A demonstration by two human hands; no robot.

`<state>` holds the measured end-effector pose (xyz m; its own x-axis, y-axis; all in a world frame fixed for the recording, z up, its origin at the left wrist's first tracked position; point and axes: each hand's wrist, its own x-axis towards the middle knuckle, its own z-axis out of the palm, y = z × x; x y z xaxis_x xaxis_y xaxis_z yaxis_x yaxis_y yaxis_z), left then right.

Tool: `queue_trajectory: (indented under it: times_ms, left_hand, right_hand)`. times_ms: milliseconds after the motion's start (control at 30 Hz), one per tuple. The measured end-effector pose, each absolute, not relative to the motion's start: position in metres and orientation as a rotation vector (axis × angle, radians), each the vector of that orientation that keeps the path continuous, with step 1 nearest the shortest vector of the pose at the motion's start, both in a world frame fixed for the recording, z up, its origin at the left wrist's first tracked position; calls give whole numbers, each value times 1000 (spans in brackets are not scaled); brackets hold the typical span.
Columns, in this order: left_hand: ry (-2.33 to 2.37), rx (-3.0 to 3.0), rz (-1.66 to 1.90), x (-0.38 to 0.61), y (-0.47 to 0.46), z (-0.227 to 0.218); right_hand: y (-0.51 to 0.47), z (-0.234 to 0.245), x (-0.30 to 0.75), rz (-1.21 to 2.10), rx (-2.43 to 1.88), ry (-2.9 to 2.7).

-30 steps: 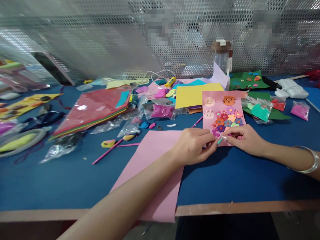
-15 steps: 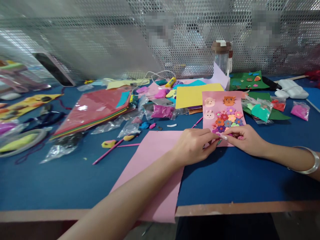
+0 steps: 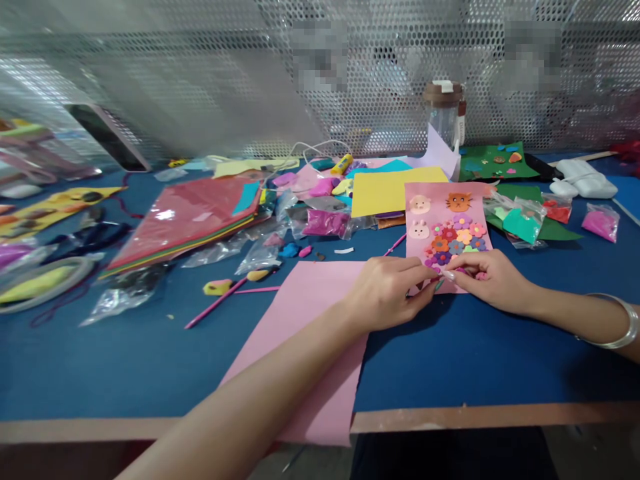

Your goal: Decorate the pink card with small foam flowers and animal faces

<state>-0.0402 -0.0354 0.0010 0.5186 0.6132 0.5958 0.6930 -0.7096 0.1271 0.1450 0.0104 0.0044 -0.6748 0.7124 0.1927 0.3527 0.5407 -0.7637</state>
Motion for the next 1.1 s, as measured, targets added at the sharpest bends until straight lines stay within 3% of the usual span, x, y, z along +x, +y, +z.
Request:
queue_trajectory:
  times_ms: [1100]
  left_hand:
    - [-1188, -2687, -814, -41, -35, 1]
  right_hand:
    - [10, 5, 144, 984, -869, -2294]
